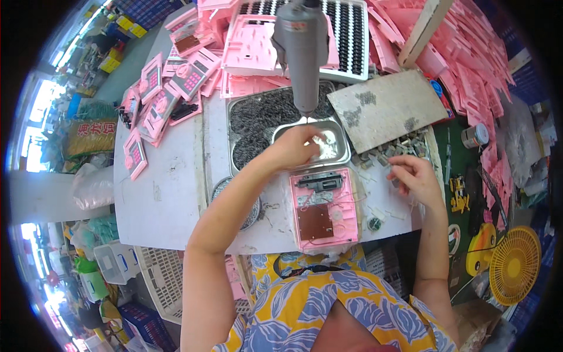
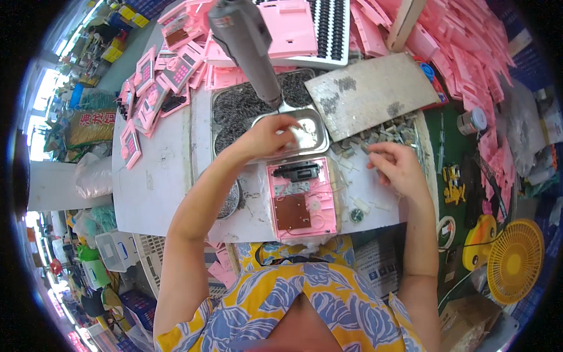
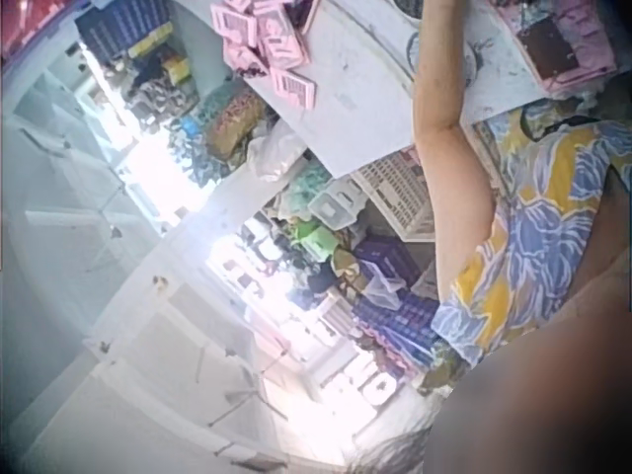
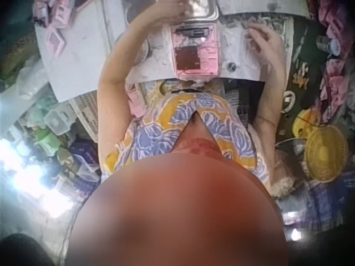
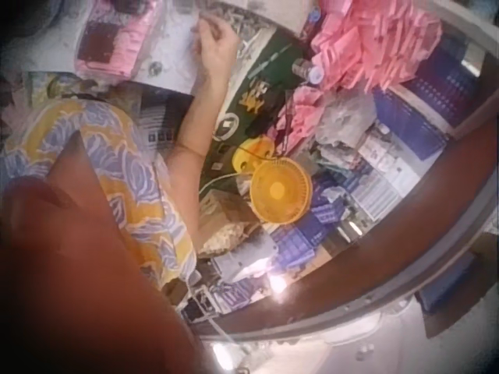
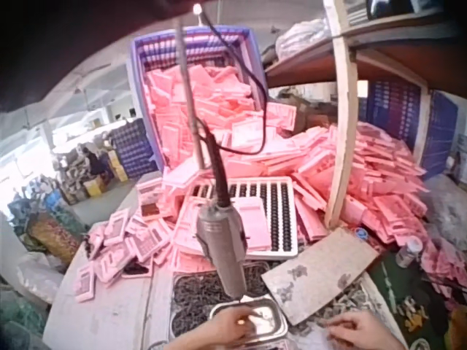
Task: Assembling internal components of a toy and soldering wires.
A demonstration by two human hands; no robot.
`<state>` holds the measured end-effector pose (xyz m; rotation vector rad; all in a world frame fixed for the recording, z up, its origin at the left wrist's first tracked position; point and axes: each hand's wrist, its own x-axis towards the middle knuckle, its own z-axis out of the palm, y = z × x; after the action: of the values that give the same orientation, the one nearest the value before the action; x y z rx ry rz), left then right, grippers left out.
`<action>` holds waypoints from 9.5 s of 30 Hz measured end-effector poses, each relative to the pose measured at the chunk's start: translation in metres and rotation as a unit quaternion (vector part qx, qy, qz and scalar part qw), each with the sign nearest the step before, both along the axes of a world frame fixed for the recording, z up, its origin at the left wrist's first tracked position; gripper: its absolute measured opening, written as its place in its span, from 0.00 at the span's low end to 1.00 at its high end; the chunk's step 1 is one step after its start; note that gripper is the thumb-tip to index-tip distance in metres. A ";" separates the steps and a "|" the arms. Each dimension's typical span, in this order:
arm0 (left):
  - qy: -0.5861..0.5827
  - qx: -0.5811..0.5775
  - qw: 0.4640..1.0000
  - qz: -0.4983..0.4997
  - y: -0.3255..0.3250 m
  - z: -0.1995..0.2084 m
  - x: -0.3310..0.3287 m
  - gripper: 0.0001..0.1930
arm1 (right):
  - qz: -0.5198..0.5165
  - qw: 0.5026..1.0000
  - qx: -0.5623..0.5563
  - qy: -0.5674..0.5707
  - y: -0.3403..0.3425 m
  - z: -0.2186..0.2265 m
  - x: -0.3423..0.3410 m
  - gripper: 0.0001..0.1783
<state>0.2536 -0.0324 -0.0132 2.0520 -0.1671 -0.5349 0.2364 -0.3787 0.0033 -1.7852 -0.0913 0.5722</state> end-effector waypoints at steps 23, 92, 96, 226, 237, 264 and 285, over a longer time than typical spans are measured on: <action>-0.086 -0.295 0.881 0.360 0.142 0.069 0.122 0.15 | -0.036 0.920 -0.127 -0.370 0.192 -0.005 0.290 0.31; -0.355 -0.153 0.815 0.433 0.173 -0.015 0.162 0.29 | -0.105 0.938 0.093 -0.316 0.166 0.001 0.337 0.21; -0.334 -0.101 0.825 0.445 0.168 -0.013 0.149 0.28 | -0.077 0.928 0.093 -0.353 0.172 -0.009 0.341 0.30; -0.334 0.395 0.852 -0.080 -0.011 -0.026 -0.002 0.08 | 0.052 0.886 -0.295 -0.355 0.001 -0.020 -0.050 0.14; 0.155 -0.378 0.888 0.211 -0.036 0.020 -0.156 0.16 | 0.101 0.919 0.016 -0.381 0.055 0.002 -0.103 0.20; 0.114 -0.519 0.805 0.263 -0.018 -0.009 -0.196 0.16 | 0.171 0.896 0.022 -0.409 0.084 -0.002 -0.096 0.21; -0.147 -0.016 0.989 0.011 -0.064 0.008 -0.158 0.13 | -0.111 0.885 0.444 0.083 0.003 -0.044 -0.108 0.21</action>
<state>0.0954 -0.0966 -0.0055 2.0906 -0.3255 -0.2105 0.1286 -0.3759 -0.0408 -0.8315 -0.0190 0.4120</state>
